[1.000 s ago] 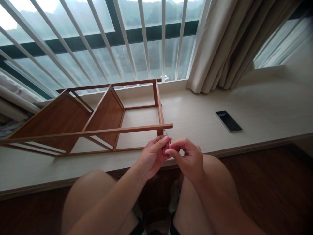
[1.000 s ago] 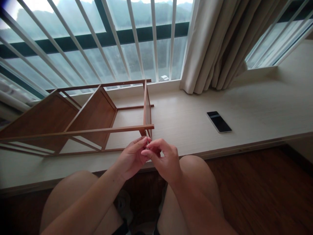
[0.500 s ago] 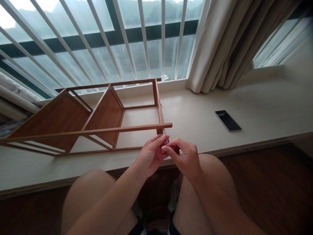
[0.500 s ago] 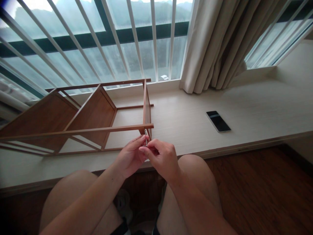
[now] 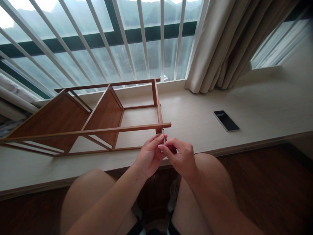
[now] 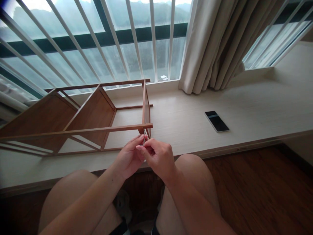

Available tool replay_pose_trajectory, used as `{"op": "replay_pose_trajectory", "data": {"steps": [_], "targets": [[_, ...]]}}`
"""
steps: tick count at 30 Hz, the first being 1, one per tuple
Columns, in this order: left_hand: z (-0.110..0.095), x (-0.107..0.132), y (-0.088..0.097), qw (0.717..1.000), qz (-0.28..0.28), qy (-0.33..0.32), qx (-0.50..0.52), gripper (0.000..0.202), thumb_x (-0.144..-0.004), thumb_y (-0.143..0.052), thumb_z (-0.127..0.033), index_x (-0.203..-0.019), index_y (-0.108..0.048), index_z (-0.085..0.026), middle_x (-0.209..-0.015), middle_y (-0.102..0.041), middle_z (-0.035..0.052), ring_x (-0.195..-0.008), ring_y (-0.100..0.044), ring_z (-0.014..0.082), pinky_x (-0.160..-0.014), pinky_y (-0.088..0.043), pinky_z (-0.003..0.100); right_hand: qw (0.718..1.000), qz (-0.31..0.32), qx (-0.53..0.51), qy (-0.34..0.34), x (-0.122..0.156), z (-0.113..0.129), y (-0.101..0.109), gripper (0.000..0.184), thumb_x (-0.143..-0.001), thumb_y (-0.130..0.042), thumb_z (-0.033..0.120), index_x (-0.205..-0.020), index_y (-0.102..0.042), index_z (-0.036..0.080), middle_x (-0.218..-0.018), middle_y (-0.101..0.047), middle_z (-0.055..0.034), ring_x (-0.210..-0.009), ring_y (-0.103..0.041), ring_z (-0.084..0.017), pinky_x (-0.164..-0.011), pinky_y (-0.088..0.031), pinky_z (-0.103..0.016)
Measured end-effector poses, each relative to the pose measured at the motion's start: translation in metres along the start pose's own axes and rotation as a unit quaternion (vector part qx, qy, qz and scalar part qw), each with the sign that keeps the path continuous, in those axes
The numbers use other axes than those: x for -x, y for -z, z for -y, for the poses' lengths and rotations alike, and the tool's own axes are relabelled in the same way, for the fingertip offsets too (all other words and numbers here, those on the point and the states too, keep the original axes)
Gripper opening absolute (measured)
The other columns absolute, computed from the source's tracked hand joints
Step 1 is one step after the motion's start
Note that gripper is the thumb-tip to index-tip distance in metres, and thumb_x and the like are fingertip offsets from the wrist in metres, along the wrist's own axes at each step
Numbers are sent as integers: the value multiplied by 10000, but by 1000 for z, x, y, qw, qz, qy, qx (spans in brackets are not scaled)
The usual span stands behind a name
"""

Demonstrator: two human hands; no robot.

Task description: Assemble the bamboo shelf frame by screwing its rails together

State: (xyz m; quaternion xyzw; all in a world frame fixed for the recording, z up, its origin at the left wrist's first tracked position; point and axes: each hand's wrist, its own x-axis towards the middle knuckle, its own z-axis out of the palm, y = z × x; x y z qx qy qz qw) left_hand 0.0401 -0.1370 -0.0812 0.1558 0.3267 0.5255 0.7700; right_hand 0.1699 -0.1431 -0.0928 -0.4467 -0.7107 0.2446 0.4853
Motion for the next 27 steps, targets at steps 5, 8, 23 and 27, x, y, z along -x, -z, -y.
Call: {"op": "replay_pose_trajectory", "data": {"steps": [5, 8, 23, 27], "targets": [[1, 1, -2, 1000, -6, -13, 4, 142, -768, -754, -182, -882, -701, -116, -799, -681, 13, -668, -620, 76, -635, -512, 186, 1000, -11, 11, 15, 0, 0, -2, 204, -869, -663, 332, -731, -625, 186, -587, -588, 29, -532, -520, -98, -584, -397, -226], [1, 2, -3, 1000, -15, -23, 6, 137, -765, -754, -181, -877, -704, -118, -806, -686, 13, -681, -626, 81, -644, -514, 189, 1000, -17, 8, 17, 0, 0, -3, 183, -864, -668, 316, -743, -631, 183, -596, -597, 28, -537, -527, -98, -590, -400, -223], [-3, -1, -4, 1000, -6, -4, 7, 119, -763, -746, -174, -849, -690, -114, -728, -641, 4, -608, -592, 71, -602, -509, 187, 996, -27, -55, -63, 5, 8, -8, 201, -879, -645, 332, -760, -673, 173, -596, -603, 20, -530, -512, -96, -566, -394, -230], [-5, 0, -5, 1000, 28, -4, -13, 121, -791, -721, -217, -849, -660, -130, -644, -586, -23, -502, -571, 79, -502, -508, 199, 967, -15, -203, -152, 5, 10, -12, 273, -922, -584, 384, -764, -661, 175, -569, -564, 26, -500, -477, -89, -497, -370, -217]]}}
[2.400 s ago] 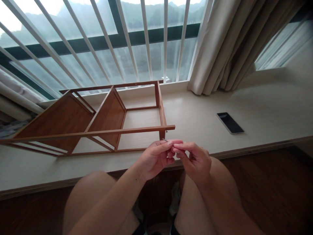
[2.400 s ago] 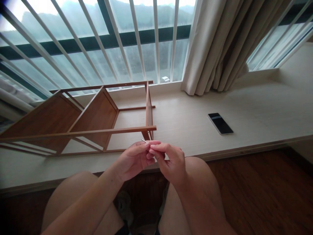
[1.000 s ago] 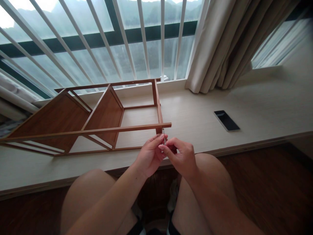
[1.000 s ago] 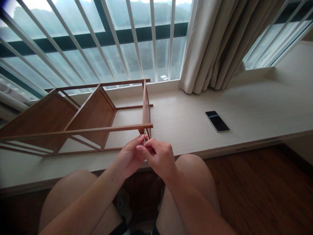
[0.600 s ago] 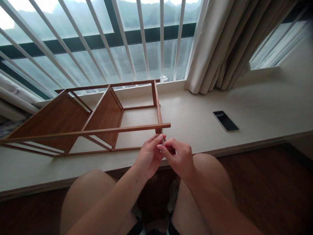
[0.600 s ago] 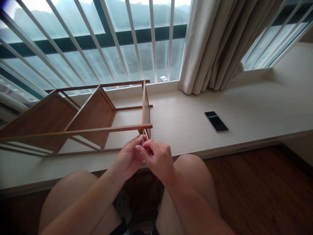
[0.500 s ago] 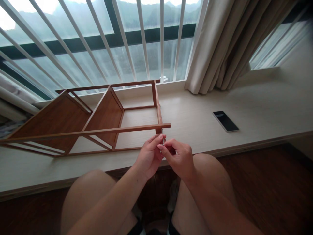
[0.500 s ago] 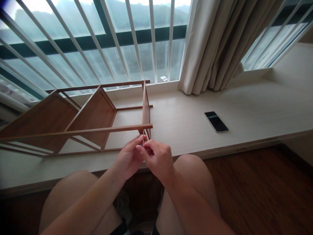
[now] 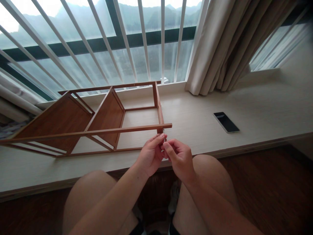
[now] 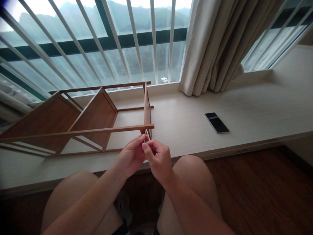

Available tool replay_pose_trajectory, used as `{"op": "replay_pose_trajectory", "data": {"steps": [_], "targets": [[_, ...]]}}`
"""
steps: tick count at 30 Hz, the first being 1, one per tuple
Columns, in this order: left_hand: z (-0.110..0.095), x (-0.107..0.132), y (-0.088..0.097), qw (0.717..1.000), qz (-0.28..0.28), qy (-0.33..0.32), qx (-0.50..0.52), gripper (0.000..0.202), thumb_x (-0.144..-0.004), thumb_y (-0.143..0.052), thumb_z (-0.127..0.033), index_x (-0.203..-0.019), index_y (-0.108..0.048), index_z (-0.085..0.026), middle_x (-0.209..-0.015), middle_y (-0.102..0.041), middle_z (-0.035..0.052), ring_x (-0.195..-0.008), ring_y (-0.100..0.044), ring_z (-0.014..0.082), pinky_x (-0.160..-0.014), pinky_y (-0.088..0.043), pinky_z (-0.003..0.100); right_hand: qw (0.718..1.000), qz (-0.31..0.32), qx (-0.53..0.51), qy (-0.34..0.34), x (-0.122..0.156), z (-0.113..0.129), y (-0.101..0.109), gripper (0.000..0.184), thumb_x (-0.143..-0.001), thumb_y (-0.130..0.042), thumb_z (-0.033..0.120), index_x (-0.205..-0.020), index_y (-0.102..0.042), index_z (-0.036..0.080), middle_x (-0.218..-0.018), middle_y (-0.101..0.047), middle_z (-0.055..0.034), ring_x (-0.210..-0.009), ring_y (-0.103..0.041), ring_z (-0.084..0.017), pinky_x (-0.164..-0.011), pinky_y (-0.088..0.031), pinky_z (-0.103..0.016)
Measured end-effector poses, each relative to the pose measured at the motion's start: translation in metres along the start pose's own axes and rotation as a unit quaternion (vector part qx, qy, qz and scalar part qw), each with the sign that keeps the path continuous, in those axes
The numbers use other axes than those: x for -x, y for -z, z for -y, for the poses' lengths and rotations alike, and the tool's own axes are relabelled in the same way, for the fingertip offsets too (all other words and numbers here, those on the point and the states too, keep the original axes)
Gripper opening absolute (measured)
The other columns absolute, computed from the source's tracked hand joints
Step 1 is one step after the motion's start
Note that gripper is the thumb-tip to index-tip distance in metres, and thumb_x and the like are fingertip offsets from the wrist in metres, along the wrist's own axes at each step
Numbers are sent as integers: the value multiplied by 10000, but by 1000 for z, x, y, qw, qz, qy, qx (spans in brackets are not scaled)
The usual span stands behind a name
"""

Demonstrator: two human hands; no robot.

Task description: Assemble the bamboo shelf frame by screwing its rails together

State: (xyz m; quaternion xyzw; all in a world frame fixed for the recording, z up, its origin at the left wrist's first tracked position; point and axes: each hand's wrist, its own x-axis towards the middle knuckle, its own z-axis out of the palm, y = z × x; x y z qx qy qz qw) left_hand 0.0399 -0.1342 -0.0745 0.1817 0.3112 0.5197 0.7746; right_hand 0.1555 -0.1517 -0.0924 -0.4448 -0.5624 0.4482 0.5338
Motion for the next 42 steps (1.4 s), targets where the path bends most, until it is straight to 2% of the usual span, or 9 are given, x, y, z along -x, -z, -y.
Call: {"op": "replay_pose_trajectory", "data": {"steps": [4, 6, 9, 12, 14, 19, 26, 33, 42], "targets": [[-1, -1, 0, 998, 35, 15, -43, 173, -833, -672, -307, -894, -612, -156, -555, -508, -59, -384, -546, 133, -372, -496, 272, 983, 23, -168, -62, 0, -2, -2, 278, -936, -560, 378, -784, -660, 168, -523, -534, 38, -438, -430, -76, -429, -338, -200], [-2, -2, 1, 997, 41, 24, -60, 203, -840, -659, -336, -913, -591, -159, -549, -497, -68, -357, -546, 148, -338, -493, 293, 961, 42, -254, -105, 0, -3, -2, 263, -931, -562, 362, -786, -655, 162, -507, -544, 30, -413, -432, -80, -389, -323, -192], [-2, -4, 3, 996, 41, 31, -76, 227, -838, -663, -347, -907, -565, -154, -566, -520, -62, -340, -553, 144, -307, -459, 255, 915, 77, -359, -166, -1, -5, -3, 260, -935, -535, 347, -792, -640, 157, -506, -565, 16, -370, -437, -81, -350, -304, -188], [-1, -6, 4, 995, 42, 27, -82, 243, -834, -670, -352, -891, -548, -150, -574, -538, -53, -348, -572, 148, -296, -432, 222, 885, 109, -407, -195, -1, -5, -3, 262, -946, -508, 344, -806, -628, 158, -516, -573, 15, -337, -435, -79, -342, -299, -191], [-2, -6, 4, 995, 44, 28, -84, 248, -835, -664, -364, -875, -540, -153, -567, -540, -52, -346, -573, 158, -290, -437, 234, 884, 112, -410, -195, -2, -4, -3, 261, -947, -503, 344, -806, -623, 160, -517, -570, 18, -341, -436, -81, -342, -304, -190], [-3, -3, 0, 994, 45, 28, -92, 263, -831, -658, -381, -906, -570, -145, -558, -520, -55, -347, -554, 156, -317, -474, 276, 936, 56, -317, -146, 0, -2, -3, 279, -943, -522, 373, -763, -599, 174, -479, -520, 36, -385, -409, -87, -350, -312, -183], [-1, -3, -1, 996, 6, -8, -86, 213, -799, -714, -302, -871, -646, -113, -604, -538, -22, -492, -559, 100, -435, -466, 202, 992, 7, -111, -54, 3, -1, 2, 321, -924, -567, 444, -735, -568, 184, -508, -464, 61, -449, -385, -79, -442, -317, -206], [-1, -3, -3, 998, -20, -18, -63, 181, -752, -765, -251, -844, -696, -112, -704, -636, 20, -621, -605, 104, -598, -503, 220, 997, -7, 81, 18, 1, -2, 6, 292, -904, -592, 432, -736, -557, 197, -551, -476, 52, -508, -435, -103, -523, -330, -242], [-1, -6, -1, 997, -39, -33, -55, 193, -724, -792, -229, -847, -704, -109, -798, -677, 26, -670, -616, 101, -657, -518, 232, 990, -24, 127, 57, -4, -3, 3, 294, -901, -587, 435, -731, -567, 197, -567, -490, 49, -519, -431, -102, -542, -345, -236]]}}
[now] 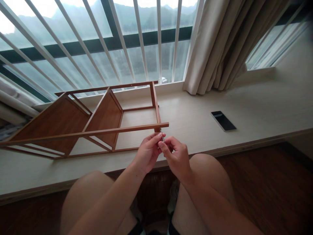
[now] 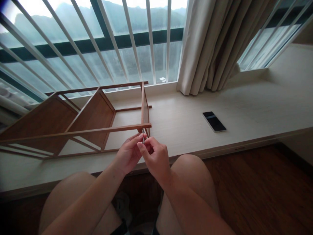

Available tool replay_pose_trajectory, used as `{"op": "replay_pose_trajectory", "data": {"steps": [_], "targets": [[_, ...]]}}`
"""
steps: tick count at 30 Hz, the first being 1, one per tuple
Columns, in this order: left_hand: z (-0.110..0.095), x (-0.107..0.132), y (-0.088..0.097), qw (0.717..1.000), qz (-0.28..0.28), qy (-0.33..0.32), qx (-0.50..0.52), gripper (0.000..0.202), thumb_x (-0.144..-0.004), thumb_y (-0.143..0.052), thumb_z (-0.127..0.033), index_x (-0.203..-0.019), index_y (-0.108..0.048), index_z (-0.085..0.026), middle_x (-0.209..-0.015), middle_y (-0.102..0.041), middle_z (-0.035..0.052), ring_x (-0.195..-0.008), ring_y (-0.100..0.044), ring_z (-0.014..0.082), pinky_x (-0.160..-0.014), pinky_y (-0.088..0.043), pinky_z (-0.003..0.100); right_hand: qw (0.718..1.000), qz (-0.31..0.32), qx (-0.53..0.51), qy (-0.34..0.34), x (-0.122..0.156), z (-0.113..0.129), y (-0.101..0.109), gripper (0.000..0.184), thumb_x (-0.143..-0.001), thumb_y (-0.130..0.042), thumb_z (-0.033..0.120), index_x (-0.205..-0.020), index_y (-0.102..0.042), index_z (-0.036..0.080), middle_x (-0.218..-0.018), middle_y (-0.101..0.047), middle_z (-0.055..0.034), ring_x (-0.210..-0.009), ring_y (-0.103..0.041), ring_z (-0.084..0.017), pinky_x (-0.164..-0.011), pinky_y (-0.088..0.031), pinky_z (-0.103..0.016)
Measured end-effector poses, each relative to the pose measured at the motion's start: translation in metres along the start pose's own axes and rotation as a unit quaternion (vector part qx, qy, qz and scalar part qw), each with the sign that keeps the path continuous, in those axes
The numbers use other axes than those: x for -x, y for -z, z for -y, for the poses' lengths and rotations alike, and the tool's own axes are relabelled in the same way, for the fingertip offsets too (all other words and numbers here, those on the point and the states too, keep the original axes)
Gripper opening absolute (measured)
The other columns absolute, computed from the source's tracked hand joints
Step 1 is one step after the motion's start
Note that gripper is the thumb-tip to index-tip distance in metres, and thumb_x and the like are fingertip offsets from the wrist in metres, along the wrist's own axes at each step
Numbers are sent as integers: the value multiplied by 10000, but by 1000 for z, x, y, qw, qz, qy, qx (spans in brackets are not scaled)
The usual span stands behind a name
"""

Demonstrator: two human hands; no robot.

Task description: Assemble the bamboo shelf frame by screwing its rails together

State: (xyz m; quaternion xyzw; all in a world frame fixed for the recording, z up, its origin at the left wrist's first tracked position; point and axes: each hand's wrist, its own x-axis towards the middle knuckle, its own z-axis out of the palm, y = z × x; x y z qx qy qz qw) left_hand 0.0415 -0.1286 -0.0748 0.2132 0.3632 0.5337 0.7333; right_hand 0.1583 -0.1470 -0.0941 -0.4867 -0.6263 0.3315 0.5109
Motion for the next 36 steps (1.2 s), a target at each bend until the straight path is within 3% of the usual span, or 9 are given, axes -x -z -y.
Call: {"op": "replay_pose_trajectory", "data": {"steps": [15, 19, 25, 31, 36], "targets": [[-3, -2, -1, 1000, -2, 5, 3, 197, -708, -795, -219, -839, -695, -112, -765, -681, 25, -642, -628, 109, -625, -520, 230, 995, -33, 89, 42, -3, 5, -2, 283, -910, -551, 395, -702, -567, 205, -540, -475, 40, -500, -428, -110, -541, -338, -241], [-4, -1, -4, 1000, 3, 1, 1, 179, -720, -786, -218, -826, -690, -111, -725, -667, 16, -614, -623, 102, -604, -526, 222, 999, -12, 32, 17, -1, 6, -2, 304, -932, -527, 391, -693, -551, 204, -555, -494, 39, -516, -450, -110, -552, -347, -241], [-4, -1, -4, 1000, 14, 8, -27, 205, -724, -778, -267, -834, -685, -122, -590, -589, -16, -446, -545, 95, -389, -423, 197, 997, 17, -64, -27, 4, 4, -9, 391, -975, -445, 405, -632, -423, 220, -534, -439, 48, -499, -428, -110, -521, -327, -242], [-4, -3, -4, 1000, 0, 7, -12, 206, -701, -799, -242, -817, -688, -114, -675, -637, 3, -567, -597, 94, -552, -510, 208, 998, -4, 66, 23, -1, 5, -5, 356, -961, -458, 376, -645, -422, 215, -546, -403, 46, -514, -402, -115, -553, -292, -262], [-4, -4, -3, 1000, 2, 0, -7, 206, -706, -802, -234, -821, -686, -109, -695, -646, 4, -598, -598, 81, -576, -500, 185, 992, -3, 120, 42, -6, 5, -1, 327, -963, -438, 332, -663, -467, 205, -587, -475, 20, -551, -433, -123, -592, -297, -280]]}}
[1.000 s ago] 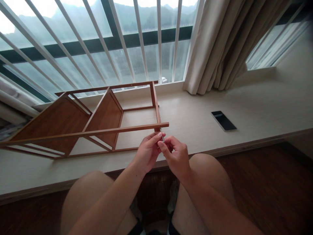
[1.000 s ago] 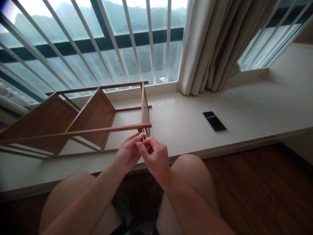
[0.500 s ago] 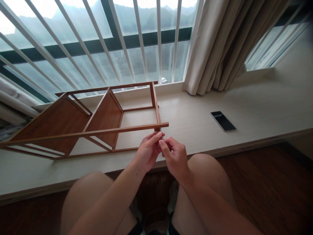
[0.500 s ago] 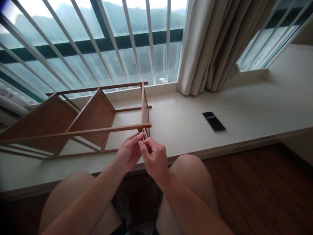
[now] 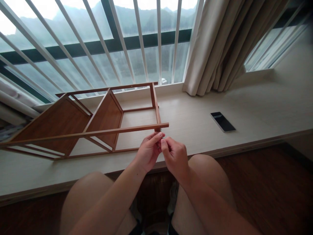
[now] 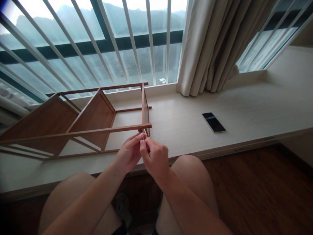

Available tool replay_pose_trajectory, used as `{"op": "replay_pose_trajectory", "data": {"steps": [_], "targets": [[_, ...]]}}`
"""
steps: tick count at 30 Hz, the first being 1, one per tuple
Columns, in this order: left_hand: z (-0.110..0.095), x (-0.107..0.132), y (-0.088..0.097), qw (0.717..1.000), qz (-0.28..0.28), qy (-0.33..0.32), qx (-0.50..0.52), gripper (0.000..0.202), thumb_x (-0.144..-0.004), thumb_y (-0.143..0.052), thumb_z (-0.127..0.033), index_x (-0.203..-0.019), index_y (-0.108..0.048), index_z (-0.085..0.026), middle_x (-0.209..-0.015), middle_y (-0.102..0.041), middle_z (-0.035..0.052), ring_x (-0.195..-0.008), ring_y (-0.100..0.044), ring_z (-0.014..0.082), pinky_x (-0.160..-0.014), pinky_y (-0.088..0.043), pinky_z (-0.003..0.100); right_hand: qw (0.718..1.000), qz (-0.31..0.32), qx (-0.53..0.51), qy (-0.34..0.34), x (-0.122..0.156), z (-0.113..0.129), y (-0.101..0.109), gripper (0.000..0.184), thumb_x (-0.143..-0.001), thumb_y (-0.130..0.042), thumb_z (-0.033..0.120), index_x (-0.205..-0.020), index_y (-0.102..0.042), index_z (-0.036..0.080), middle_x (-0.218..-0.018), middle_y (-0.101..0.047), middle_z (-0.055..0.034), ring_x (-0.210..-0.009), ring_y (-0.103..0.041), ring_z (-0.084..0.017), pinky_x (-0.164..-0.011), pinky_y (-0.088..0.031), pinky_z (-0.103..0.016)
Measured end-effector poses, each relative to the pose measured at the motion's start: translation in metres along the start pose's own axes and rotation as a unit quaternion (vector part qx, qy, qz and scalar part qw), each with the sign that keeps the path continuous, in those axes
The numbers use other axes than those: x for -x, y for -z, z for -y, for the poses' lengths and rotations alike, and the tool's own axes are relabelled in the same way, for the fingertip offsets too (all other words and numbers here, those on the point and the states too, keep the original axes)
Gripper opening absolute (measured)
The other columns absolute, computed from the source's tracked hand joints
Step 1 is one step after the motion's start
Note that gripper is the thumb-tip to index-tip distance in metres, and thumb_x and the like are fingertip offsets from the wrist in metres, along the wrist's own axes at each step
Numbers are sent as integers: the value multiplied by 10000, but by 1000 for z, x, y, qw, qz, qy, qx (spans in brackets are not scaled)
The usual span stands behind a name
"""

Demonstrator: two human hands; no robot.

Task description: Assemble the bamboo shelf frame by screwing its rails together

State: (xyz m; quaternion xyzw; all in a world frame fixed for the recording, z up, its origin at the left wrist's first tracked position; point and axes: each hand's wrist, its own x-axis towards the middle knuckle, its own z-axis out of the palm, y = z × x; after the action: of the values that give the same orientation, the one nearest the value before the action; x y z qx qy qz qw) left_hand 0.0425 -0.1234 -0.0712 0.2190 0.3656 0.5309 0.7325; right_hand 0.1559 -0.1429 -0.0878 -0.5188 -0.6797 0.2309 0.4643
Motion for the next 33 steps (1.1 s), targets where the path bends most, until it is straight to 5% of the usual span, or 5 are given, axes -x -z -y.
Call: {"op": "replay_pose_trajectory", "data": {"steps": [5, 10, 14, 25, 33], "targets": [[1, 1, 0, 998, 45, -6, -33, 222, -773, -739, -311, -840, -637, -126, -535, -557, -40, -384, -527, 99, -382, -447, 209, 970, 18, -223, -91, 3, 2, -8, 405, -981, -384, 391, -629, -462, 207, -521, -459, 28, -480, -429, -114, -518, -331, -260], [0, 2, 3, 996, 63, 27, -50, 260, -819, -686, -378, -893, -585, -149, -462, -510, -73, -252, -468, 126, -256, -376, 218, 803, 65, -545, -234, 9, 9, -19, 380, -952, -403, 480, -742, -537, 194, -476, -510, 41, -349, -372, -90, -365, -274, -218], [-2, 2, 4, 997, 55, 34, -36, 258, -812, -699, -355, -874, -568, -142, -453, -526, -72, -239, -455, 96, -256, -326, 163, 740, 88, -616, -257, 12, 15, -21, 357, -921, -476, 513, -797, -560, 189, -525, -562, 36, -336, -382, -71, -345, -282, -195], [-4, 4, 2, 995, 60, 35, -72, 298, -814, -664, -412, -916, -575, -147, -465, -457, -86, -272, -490, 161, -257, -443, 286, 847, 42, -487, -208, 15, 7, -20, 359, -962, -476, 468, -777, -573, 176, -467, -492, 56, -371, -383, -60, -364, -274, -173], [-2, 4, 3, 995, 62, 22, -77, 326, -806, -674, -413, -955, -593, -135, -477, -478, -72, -294, -485, 155, -262, -446, 289, 860, 42, -465, -207, 15, 8, -20, 374, -964, -472, 468, -730, -540, 183, -459, -474, 59, -376, -367, -64, -362, -277, -179]]}}
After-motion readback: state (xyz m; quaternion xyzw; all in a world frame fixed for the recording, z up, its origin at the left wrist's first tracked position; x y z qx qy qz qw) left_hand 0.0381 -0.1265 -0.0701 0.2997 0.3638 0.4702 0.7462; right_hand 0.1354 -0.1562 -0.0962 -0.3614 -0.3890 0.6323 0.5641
